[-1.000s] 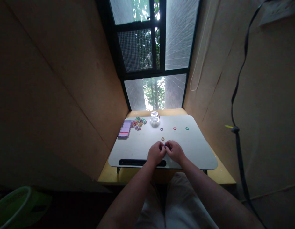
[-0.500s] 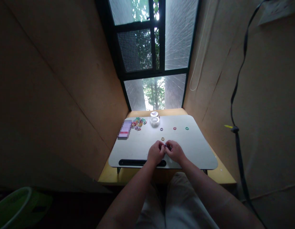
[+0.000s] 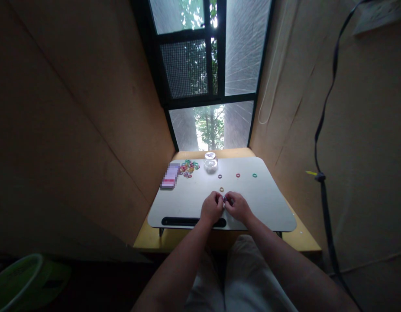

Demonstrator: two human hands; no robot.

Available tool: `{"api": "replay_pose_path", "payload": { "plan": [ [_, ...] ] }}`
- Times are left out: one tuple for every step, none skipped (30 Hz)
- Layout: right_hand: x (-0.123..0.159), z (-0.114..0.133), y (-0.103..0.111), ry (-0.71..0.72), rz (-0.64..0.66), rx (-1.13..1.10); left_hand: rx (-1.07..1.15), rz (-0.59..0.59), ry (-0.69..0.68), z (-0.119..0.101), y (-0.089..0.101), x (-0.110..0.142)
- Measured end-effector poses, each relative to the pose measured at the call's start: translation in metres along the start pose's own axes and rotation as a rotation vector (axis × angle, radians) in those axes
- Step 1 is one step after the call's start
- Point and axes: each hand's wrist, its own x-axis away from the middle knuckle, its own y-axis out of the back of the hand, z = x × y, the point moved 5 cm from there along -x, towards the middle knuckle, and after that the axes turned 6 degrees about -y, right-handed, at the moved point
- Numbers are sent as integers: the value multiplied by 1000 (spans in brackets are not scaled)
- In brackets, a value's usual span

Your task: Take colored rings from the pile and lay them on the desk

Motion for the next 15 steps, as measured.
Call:
{"api": "replay_pose_path", "payload": {
  "plan": [
    [0, 0, 0, -3, 0, 3, -2, 0, 4, 0, 0, 0],
    [0, -1, 0, -5, -2, 5, -2, -3, 7, 0, 1, 0],
    [0, -1, 0, -6, -6, 6, -2, -6, 8, 0, 1, 0],
    [0, -1, 0, -6, -11, 7, -1, -8, 7, -1, 1, 0],
    [0, -1, 0, -6, -15, 8, 0, -8, 7, -1, 1, 0],
    [0, -2, 0, -6, -19, 9, 1, -8, 8, -1, 1, 0],
    [0, -2, 0, -5, -19, 10, 1, -6, 12, 0, 1, 0],
    [0, -2, 0, -4, -17, 10, 1, -3, 15, 0, 1, -1],
    [0, -1, 0, -3, -13, 9, 2, 0, 18, 0, 1, -1],
    [0, -1, 0, 0, -9, 7, 4, 3, 20, 0, 1, -1],
    [0, 0, 0, 3, -4, 2, 5, 5, 22, 0, 1, 0],
    [0, 1, 1, 8, 3, -4, 7, 7, 22, -1, 1, 0],
    [0, 2, 1, 13, 10, -10, 8, 8, 21, -1, 1, 0],
    [0, 2, 1, 16, 15, -16, 7, 6, 20, -1, 2, 0],
    [0, 3, 2, 18, 17, -22, 6, 4, 18, -1, 2, 0]
  ]
}}
